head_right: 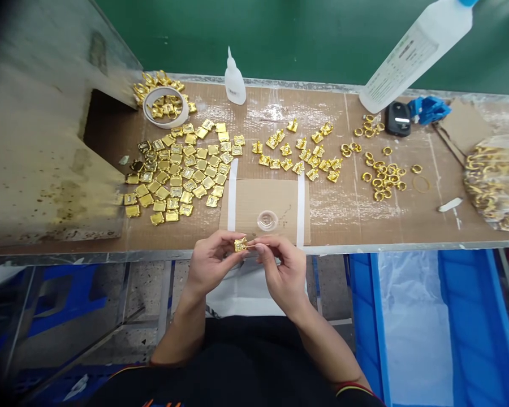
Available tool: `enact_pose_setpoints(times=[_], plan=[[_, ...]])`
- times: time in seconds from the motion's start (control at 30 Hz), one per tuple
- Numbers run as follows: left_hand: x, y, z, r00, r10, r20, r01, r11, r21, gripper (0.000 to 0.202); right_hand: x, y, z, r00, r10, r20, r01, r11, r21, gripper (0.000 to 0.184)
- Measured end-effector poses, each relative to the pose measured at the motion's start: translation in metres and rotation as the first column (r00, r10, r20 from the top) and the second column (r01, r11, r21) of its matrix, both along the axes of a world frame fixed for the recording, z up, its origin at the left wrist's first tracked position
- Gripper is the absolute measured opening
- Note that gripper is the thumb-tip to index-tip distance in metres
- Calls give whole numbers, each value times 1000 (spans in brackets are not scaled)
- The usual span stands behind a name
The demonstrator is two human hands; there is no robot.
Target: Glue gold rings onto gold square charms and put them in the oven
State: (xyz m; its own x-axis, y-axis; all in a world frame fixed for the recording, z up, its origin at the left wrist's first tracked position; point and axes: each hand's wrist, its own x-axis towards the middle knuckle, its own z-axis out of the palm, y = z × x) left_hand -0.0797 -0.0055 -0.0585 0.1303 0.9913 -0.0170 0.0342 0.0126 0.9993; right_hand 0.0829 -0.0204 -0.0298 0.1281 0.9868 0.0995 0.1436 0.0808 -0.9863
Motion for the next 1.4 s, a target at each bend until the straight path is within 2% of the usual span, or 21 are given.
enact_pose_setpoints(times=[0.37, 0.6, 1.4], plan=[[0, 1, 2, 1000, 1, 10, -1, 1000, 23, 19, 0, -1, -3, 999, 18, 50, -20, 999, 40, 10], [1, 1, 1, 1000, 6, -3, -6, 998, 65, 18, -1, 0, -2, 998, 19, 61, -20, 1000, 20, 9], [-1, 1, 1, 998, -4, -58, 6, 999, 37, 20, 1, 3, 0, 1000, 24, 6, -23, 999, -30, 10]])
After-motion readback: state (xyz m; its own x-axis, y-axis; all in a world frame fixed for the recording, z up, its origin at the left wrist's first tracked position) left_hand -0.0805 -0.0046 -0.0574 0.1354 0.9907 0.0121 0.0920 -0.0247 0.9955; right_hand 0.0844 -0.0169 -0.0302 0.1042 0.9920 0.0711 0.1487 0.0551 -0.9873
